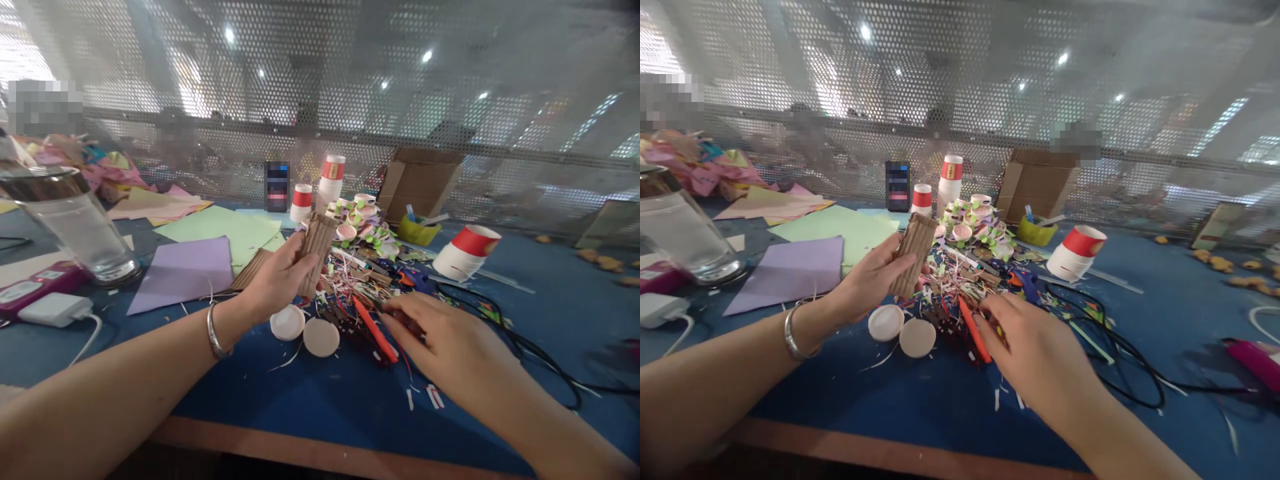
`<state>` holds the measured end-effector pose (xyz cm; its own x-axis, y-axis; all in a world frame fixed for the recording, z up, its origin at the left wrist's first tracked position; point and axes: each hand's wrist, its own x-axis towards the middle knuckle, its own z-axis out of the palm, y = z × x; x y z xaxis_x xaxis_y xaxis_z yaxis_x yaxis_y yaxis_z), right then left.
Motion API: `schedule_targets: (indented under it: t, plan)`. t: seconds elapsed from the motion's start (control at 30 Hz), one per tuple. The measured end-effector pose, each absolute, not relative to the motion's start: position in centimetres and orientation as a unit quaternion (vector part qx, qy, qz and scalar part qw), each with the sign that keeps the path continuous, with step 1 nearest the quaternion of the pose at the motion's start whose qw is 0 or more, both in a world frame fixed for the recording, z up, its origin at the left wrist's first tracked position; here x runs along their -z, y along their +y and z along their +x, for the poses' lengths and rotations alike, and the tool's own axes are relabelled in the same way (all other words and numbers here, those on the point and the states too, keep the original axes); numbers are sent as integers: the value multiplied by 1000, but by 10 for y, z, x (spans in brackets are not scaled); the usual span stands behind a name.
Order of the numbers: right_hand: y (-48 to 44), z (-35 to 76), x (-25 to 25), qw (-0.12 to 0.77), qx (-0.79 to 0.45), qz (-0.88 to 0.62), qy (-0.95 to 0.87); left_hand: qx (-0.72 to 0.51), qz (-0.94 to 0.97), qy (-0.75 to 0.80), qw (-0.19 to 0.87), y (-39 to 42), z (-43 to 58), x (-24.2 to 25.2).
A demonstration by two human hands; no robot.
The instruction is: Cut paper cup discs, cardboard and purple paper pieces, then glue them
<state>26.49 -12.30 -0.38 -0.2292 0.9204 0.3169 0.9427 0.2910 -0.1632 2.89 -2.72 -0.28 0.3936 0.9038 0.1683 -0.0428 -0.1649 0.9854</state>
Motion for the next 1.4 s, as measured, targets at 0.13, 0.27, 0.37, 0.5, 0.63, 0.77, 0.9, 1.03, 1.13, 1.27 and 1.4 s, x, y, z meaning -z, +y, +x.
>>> schedule_targets:
  t: [0.13, 0.27, 0.37, 0.5, 0.63, 0.77, 0.9, 1.03, 1.13, 1.27, 1.4]
  plan:
    - [-128, 311, 14, 148, 51, -630, -761, -404, 628, 335, 574, -27, 28, 4]
    - [-128, 329, 24, 128, 26, -605, -786, -405, 618, 312, 598, -28, 29, 6]
    - [-126, 328, 25, 123, -15, -608, -784, -404, 612, 294, 612, -29, 31, 9]
    - [-123, 326, 21, 109, -47, -604, -788, -404, 594, 281, 637, -29, 33, 11]
    - [-120, 326, 18, 97, -88, -624, -771, -396, 579, 277, 656, -30, 33, 9]
    - [-118, 333, 15, 143, -144, -662, -722, -392, 551, 284, 680, -32, 33, 7]
    - [-114, 334, -1, 226, -278, -660, -660, -383, 520, 272, 713, -33, 35, 8]
    - [-109, 317, -24, 296, -429, -658, -543, -370, 488, 262, 746, -34, 35, 8]
    - [-106, 305, -31, 330, -484, -664, -465, -358, 487, 249, 757, -32, 34, 10]
    - [-95, 298, -28, 355, -535, -620, -451, -354, 480, 231, 769, -29, 33, 13]
    - [-84, 292, -22, 368, -528, -585, -492, -365, 452, 231, 781, -26, 32, 13]
